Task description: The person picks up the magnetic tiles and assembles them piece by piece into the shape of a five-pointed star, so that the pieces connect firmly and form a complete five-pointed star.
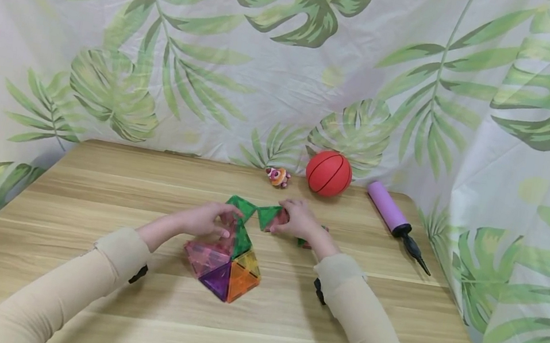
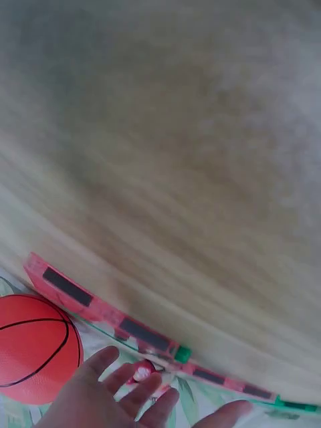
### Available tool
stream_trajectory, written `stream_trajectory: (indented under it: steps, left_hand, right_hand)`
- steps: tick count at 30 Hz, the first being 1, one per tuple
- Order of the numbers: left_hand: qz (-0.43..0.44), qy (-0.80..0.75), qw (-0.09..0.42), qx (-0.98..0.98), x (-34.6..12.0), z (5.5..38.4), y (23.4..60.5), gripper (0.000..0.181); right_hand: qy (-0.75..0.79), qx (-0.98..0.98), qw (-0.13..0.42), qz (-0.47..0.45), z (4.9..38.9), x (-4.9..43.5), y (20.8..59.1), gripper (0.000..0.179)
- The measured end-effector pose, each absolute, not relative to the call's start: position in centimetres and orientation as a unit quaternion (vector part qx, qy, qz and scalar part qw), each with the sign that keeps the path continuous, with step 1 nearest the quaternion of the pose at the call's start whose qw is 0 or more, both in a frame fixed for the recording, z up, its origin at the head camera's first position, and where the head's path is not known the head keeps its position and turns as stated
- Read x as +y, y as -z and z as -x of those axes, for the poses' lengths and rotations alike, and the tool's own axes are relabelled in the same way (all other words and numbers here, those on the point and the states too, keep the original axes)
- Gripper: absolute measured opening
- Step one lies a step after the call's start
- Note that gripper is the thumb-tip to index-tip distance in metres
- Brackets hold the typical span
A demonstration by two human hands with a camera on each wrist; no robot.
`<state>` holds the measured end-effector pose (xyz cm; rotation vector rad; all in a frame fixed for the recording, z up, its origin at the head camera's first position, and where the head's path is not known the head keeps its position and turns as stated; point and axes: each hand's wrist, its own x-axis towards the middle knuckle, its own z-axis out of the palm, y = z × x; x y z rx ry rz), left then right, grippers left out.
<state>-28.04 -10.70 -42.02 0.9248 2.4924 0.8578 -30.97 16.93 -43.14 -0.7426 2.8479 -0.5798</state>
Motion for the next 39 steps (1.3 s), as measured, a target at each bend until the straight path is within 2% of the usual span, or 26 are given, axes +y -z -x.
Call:
stream_trajectory:
  steps: [4,12,17,23,31,35,39]
  left_hand:
    - [-0.31,-0.313,0.165,0.882,-11.1,27.6,42.0,0.052]
    - [-0.276,-0.294,0.117,0.908,-12.3,26.5,42.2,0.051]
    - [-0.261,-0.267,0.084,0.924,-12.9,25.9,42.3,0.047]
    - [-0.27,-0.229,0.054,0.934,-13.7,25.5,42.4,0.045]
    - [-0.349,-0.235,0.06,0.905,-14.3,25.9,42.9,0.047]
    - [-0.351,-0.225,0.056,0.907,-14.3,25.9,43.1,0.043]
    - [-0.346,-0.214,0.043,0.912,-14.2,25.5,42.9,0.041]
  right_hand:
    - [0.169,0.95,0.084,0.249,31.3,16.7,43.5,0.083]
    - [0.17,0.952,0.072,0.242,32.0,16.5,44.3,0.081]
    - [0.231,0.948,0.073,0.205,31.9,16.5,44.3,0.083]
    - [0.312,0.932,0.062,0.175,31.6,16.9,44.1,0.072]
    - [0.404,0.898,0.108,0.136,30.8,17.9,43.7,0.054]
    - [0.441,0.881,0.133,0.107,30.3,18.0,43.2,0.049]
    - [0.486,0.862,0.131,0.065,30.0,17.8,42.5,0.047]
